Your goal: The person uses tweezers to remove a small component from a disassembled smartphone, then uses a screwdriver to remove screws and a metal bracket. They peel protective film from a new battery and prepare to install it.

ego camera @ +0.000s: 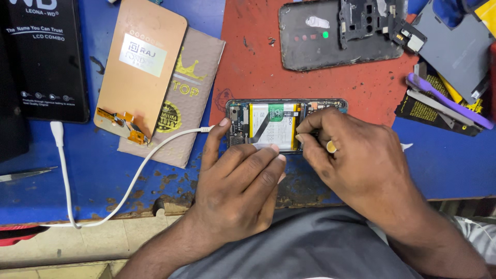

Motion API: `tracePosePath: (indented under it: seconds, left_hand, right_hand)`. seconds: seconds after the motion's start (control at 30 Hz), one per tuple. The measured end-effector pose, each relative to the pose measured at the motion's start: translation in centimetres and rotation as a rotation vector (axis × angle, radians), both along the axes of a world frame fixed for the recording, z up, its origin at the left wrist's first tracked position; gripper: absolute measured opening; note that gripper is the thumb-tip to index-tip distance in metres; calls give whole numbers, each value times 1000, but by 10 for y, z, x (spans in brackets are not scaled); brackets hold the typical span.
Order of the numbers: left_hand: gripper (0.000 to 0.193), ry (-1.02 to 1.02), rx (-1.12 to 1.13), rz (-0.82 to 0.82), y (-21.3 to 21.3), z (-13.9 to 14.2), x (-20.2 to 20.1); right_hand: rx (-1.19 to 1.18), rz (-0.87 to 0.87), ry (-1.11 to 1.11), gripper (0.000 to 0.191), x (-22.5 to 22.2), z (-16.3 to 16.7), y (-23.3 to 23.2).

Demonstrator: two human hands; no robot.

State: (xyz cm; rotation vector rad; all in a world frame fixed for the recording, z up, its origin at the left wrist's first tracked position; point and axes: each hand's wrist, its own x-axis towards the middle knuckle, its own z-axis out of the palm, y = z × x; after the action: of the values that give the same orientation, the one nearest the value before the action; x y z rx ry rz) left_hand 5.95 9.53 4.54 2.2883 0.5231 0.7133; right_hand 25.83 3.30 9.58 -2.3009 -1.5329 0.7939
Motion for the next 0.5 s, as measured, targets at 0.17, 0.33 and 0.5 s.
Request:
tracePosePath:
  seconds: [0.17,0.33,0.5]
  left_hand:
    - [31,-5,-6,-9,0,0,-1]
    - [29,-17,10,-13,0,-1,-1]
    - [27,-22,16,-10,-1,-1,-1]
  right_hand:
    - [-62,42,-38,19,1,1,7]
    - [-158,26,-28,19,4,0,10]
    - [-135,20,-33,19,1,1,9]
